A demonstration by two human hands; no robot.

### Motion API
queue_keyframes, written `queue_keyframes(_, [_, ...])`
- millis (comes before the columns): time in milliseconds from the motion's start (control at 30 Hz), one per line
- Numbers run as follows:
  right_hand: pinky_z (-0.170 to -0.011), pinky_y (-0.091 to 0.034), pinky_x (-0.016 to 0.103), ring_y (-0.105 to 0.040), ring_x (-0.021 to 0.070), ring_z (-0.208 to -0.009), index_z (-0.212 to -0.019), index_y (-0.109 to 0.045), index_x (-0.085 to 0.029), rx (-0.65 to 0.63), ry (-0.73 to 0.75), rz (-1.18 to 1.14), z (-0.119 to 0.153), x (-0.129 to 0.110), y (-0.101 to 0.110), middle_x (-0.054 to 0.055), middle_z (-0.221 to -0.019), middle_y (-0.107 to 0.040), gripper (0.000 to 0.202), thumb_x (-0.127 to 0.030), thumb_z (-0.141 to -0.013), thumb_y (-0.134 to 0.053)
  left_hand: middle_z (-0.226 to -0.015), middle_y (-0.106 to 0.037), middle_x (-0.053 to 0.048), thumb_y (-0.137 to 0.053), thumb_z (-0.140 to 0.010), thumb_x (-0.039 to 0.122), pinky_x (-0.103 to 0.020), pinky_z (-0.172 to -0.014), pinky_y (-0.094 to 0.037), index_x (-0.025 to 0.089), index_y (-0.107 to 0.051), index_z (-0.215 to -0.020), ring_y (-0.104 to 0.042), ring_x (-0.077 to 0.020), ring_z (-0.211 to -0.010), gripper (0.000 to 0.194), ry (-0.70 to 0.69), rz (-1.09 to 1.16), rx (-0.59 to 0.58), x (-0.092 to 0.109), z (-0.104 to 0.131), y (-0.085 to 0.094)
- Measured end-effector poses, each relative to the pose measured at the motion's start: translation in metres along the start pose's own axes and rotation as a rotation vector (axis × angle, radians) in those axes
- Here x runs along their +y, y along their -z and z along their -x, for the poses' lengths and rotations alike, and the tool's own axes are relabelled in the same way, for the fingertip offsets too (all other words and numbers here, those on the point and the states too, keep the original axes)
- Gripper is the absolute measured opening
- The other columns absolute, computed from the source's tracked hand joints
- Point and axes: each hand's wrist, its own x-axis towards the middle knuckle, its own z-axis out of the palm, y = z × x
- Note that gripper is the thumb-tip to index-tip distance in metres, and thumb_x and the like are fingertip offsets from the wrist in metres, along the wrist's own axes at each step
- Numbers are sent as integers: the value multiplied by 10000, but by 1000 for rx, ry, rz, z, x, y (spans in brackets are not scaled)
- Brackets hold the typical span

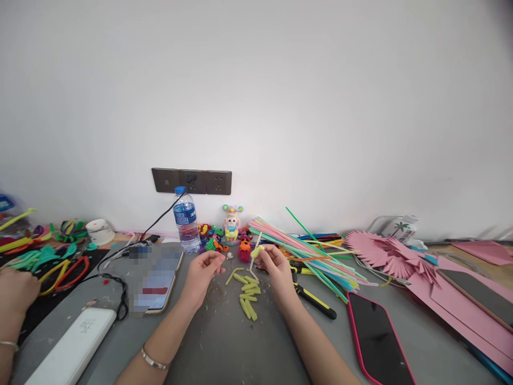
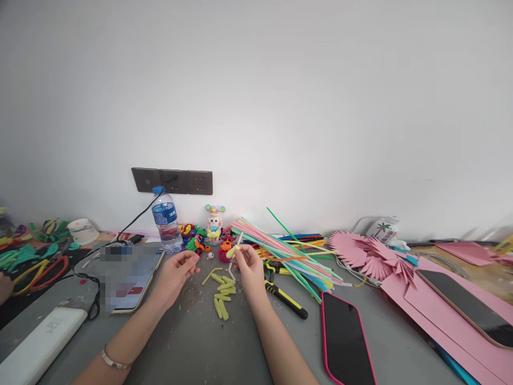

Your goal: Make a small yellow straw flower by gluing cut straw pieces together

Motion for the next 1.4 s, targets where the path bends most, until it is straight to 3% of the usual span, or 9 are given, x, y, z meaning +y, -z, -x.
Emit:
queue_keyframes(200, [-552,-442,259,-583,165,-629,-806,-623,-197,65,43,-1,-2,-4,5,6,-674,-618,355,-522,-708,-729,-459,-404,83,-791,-619,507,-194,-535,-470,137,-669,-693,-401,-62,-470,396,-57,89,65,5,-5,5])
queue_keyframes(333, [-557,-437,263,-579,159,-621,-799,-609,-205,216,103,-64,-7,-7,14,1,-686,-627,314,-487,-720,-723,-407,-284,102,-719,-686,580,-166,-397,-326,138,-613,-605,-270,-48,-394,462,-78,164,87,9,-6,9])
queue_keyframes(433, [-566,-443,263,-584,159,-643,-786,-583,-211,336,150,-135,-13,-8,23,3,-724,-625,285,-467,-736,-698,-376,-253,99,-613,-762,634,-171,-384,-297,149,-589,-584,-239,-54,-373,517,-98,211,104,13,-6,12])
queue_keyframes(633, [-559,-455,257,-601,159,-646,-784,-529,-228,491,126,-260,-22,-7,36,-7,-743,-615,278,-441,-710,-692,-353,-265,112,-687,-747,554,-161,-387,-279,156,-609,-633,-216,-45,-354,422,-173,241,178,17,-8,19])
queue_keyframes(733, [-527,-438,247,-590,148,-617,-756,-548,-221,440,101,-266,-21,-7,32,-11,-724,-610,263,-422,-702,-708,-328,-316,105,-709,-730,539,-173,-430,-368,148,-650,-669,-284,-50,-353,400,-181,147,188,12,-11,21])
queue_keyframes(867, [-526,-415,246,-554,137,-591,-728,-577,-210,296,85,-205,-14,-8,21,-18,-669,-599,271,-448,-721,-706,-330,-351,95,-709,-716,547,-189,-473,-439,145,-643,-635,-334,-55,-361,416,-132,60,116,6,-11,18])
queue_keyframes(1033, [-555,-404,270,-556,164,-610,-738,-559,-216,229,83,-63,-9,-6,15,-2,-689,-617,322,-515,-738,-679,-657,-601,22,-802,-630,429,-252,-630,-546,163,-682,-820,-570,-111,-603,349,-4,8,-16,8,-4,10])
queue_keyframes(1167, [-560,-398,273,-541,162,-595,-753,-562,-215,205,95,-43,-9,-4,14,0,-671,-602,336,-521,-726,-698,-688,-664,-14,-837,-583,314,-239,-644,-531,150,-708,-801,-621,-134,-642,302,9,-116,-77,9,-2,8])
queue_keyframes(1400, [-566,-408,282,-532,167,-589,-768,-565,-225,153,92,-1,-7,-5,10,-7,-659,-598,330,-530,-738,-685,-719,-749,-88,-844,-573,283,-284,-668,-547,137,-757,-805,-691,-200,-697,287,89,-146,-98,7,-3,8])
